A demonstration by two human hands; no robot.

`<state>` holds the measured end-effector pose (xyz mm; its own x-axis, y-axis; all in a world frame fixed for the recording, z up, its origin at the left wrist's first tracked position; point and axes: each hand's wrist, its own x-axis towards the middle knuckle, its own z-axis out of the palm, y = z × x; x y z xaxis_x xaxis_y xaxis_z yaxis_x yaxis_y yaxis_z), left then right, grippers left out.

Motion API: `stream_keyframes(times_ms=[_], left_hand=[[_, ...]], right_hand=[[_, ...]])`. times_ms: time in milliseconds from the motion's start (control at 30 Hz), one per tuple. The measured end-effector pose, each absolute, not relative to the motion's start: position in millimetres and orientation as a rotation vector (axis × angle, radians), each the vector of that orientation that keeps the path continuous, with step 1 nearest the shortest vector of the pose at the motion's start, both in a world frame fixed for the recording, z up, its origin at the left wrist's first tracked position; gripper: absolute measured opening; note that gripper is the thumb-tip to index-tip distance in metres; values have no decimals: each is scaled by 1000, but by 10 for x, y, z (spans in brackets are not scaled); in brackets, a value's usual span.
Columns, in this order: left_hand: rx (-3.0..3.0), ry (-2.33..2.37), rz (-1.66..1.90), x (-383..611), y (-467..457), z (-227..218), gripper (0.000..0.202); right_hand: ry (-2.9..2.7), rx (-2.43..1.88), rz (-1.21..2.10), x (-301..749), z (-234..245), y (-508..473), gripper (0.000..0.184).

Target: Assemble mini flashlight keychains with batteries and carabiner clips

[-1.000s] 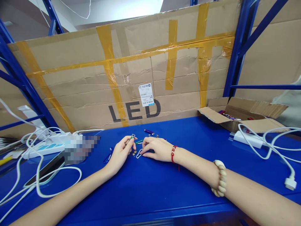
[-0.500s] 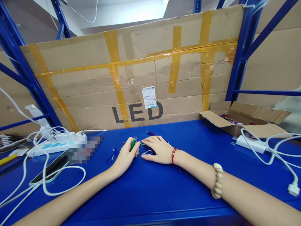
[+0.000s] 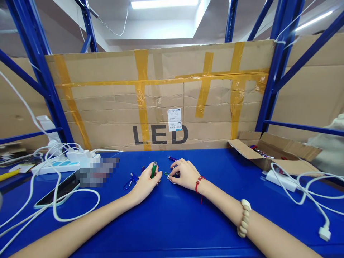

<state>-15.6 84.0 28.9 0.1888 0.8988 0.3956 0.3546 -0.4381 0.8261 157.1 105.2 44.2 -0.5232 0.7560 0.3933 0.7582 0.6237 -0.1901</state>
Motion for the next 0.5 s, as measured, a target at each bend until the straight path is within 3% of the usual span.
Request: stream_keyframes(times_ms=[267,500], left_hand=[[1876,1263,1181,-173,838,314,13],[1855,1243,1255,-191,847,341,16]], right_hand=[[-2267,-1287,254,1530,378,1072,7],[-2258,-1280,279,1545,370,1072,4]])
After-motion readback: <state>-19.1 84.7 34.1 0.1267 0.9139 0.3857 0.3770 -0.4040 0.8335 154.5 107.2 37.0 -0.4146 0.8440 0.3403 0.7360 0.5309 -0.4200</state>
